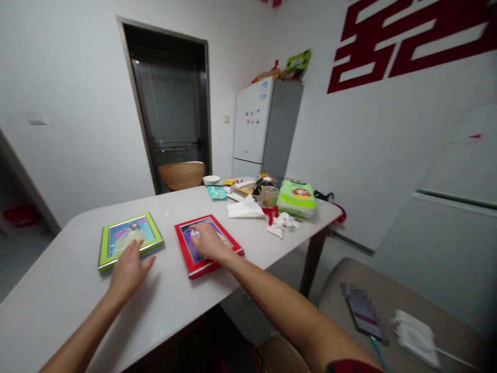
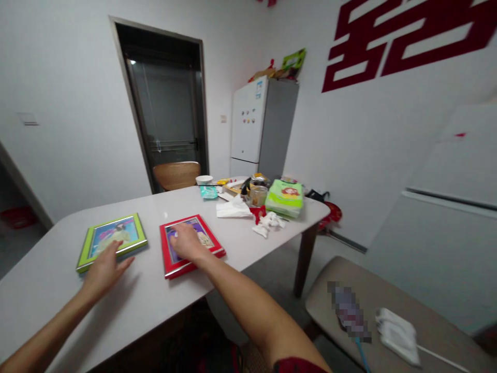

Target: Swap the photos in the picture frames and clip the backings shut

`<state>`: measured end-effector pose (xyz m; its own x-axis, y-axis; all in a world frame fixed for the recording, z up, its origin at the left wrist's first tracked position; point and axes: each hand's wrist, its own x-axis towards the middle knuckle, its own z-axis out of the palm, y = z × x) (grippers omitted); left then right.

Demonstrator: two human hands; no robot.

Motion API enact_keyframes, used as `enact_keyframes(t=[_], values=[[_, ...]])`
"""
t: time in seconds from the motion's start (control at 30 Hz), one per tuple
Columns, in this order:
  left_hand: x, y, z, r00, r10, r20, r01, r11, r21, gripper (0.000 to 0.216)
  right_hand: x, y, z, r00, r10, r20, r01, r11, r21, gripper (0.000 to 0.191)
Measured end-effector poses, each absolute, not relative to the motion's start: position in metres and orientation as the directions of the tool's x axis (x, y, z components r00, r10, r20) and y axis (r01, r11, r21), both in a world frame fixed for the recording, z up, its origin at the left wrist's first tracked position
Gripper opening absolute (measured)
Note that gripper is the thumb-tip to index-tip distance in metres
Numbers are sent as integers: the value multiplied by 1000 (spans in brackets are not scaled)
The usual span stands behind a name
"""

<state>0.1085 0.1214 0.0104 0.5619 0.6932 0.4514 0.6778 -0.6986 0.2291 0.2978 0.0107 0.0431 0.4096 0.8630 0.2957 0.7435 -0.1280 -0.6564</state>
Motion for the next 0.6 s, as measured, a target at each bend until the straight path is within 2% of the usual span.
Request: enact_keyframes(t=[0.07,0.13,0.27,0.43,0.53,0.6], values=[[101,146,11,592,686,424,746,-665,35,43,276,30,40,346,895,283,733,-69,-677,38],[92,158,10,669,653,355,724,-681,-112,39,259,49,35,319,915,248,700,-51,-712,40],[79,154,8,701,632,330,708,-669,-224,34,241,79,26,376,917,134,587,-124,-800,46],[73,133,15,719,568,401,674,-710,-205,26,231,95,23,498,866,49,361,-156,-919,56],[71,114,28,648,586,486,699,-711,-76,21,219,93,30,527,847,67,252,-81,-964,56],[70,100,38,579,619,530,696,-714,73,19,209,86,40,540,834,114,177,19,-984,58]])
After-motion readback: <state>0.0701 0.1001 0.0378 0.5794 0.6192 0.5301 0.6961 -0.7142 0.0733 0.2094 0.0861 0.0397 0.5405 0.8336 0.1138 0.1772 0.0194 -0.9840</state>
